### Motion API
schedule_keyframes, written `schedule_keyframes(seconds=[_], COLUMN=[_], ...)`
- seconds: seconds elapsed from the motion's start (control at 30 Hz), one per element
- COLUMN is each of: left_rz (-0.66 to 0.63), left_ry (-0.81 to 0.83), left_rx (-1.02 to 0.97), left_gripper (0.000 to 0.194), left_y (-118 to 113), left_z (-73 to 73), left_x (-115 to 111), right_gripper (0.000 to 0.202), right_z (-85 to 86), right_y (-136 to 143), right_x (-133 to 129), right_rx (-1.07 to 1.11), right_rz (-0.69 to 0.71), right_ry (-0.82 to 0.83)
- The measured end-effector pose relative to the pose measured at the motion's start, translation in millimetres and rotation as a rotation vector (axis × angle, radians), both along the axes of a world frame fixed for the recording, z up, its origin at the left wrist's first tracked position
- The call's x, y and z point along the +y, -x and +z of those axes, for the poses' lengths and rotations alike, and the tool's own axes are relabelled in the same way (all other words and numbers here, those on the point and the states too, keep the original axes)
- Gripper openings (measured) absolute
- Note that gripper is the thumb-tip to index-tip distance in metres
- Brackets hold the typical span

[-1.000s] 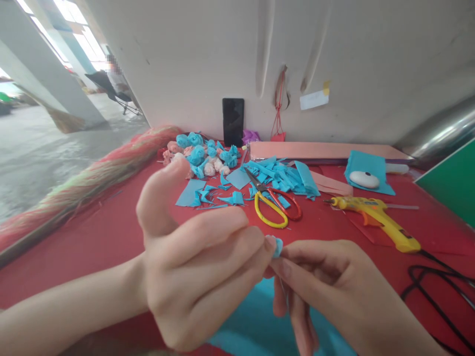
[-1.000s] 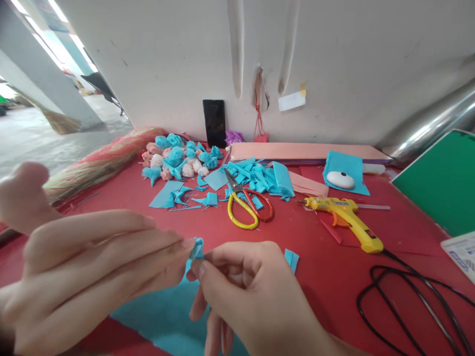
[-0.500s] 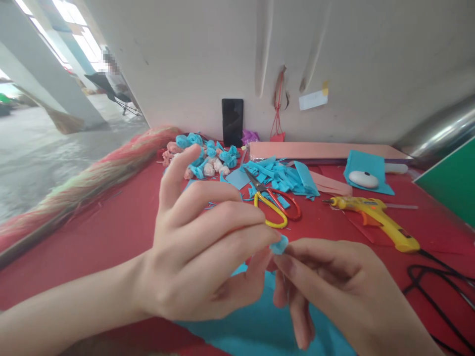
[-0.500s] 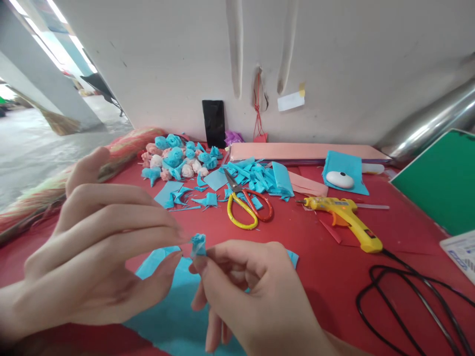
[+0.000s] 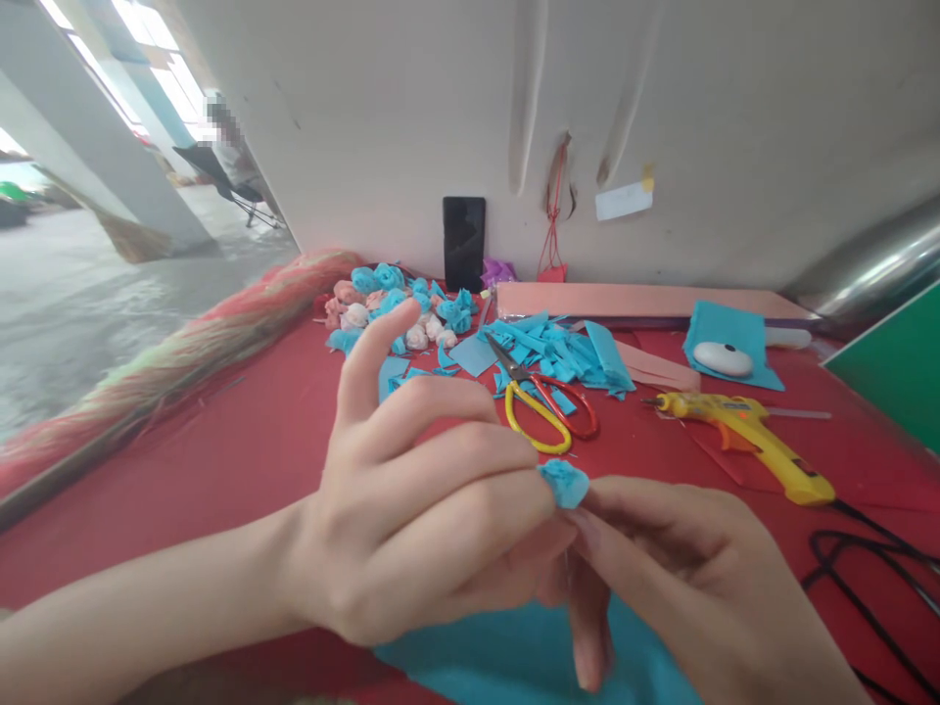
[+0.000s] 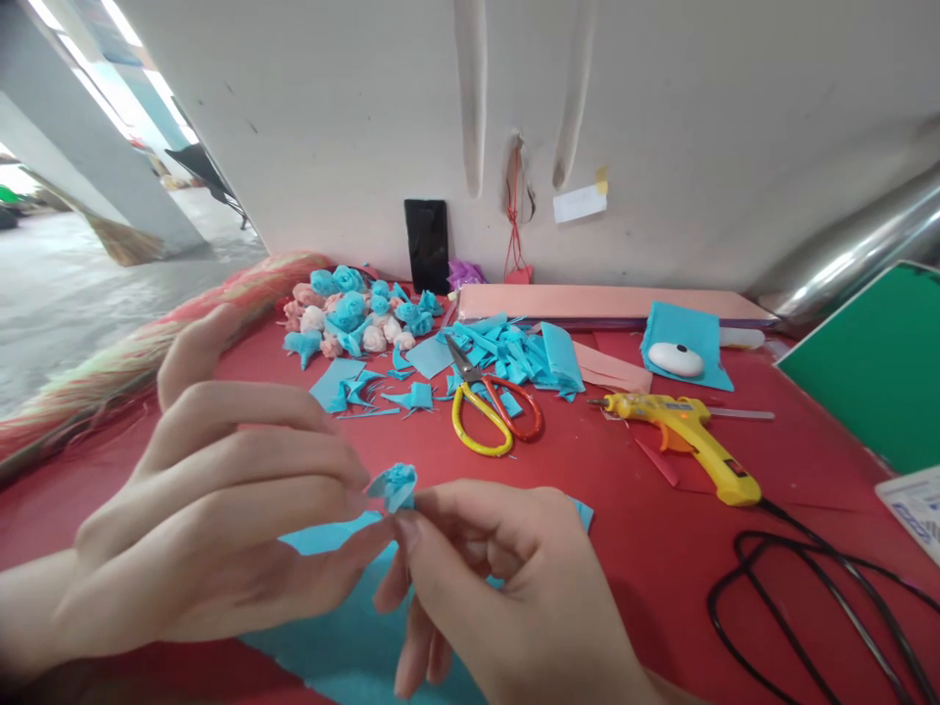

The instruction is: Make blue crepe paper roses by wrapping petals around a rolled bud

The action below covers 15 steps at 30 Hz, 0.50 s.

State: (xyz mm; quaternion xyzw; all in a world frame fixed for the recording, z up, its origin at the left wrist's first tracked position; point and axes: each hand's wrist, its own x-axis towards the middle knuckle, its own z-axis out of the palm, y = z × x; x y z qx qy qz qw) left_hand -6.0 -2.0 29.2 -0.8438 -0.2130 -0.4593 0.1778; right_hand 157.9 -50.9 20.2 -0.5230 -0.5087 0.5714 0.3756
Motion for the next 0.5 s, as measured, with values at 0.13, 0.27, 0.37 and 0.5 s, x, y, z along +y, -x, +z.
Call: schedule_keyframes(seconds=[0.13,0.27,0.37,0.5], left_rz=[-0.033,-0.019,-0.01,-0.042], left_ry=[0.001,0.02,0.047,0.059], left_rx=[-0.013,-0.034,-0.037,0.047], left_gripper=[0.017,0.023,0.019,0.014], left_y=[0,-3,-3,0], left_z=[-2.8,-9.9,-11.8,-10.6], left_x=[1,2,0,-3], right_gripper=[0.026,0.026,0.023,0.019], right_z=[1.3,-1.9,-7.0,-12.9], right_y=[1,2,1,-1], right_x=[-1,-1,0,1], right_rx=[-0.001,-0.051,-0.15,-0.278], right_rz=[-0.032,-0.016,0.004,-0.052], right_ry=[-0.026,-0.173,-0.418,-0.661])
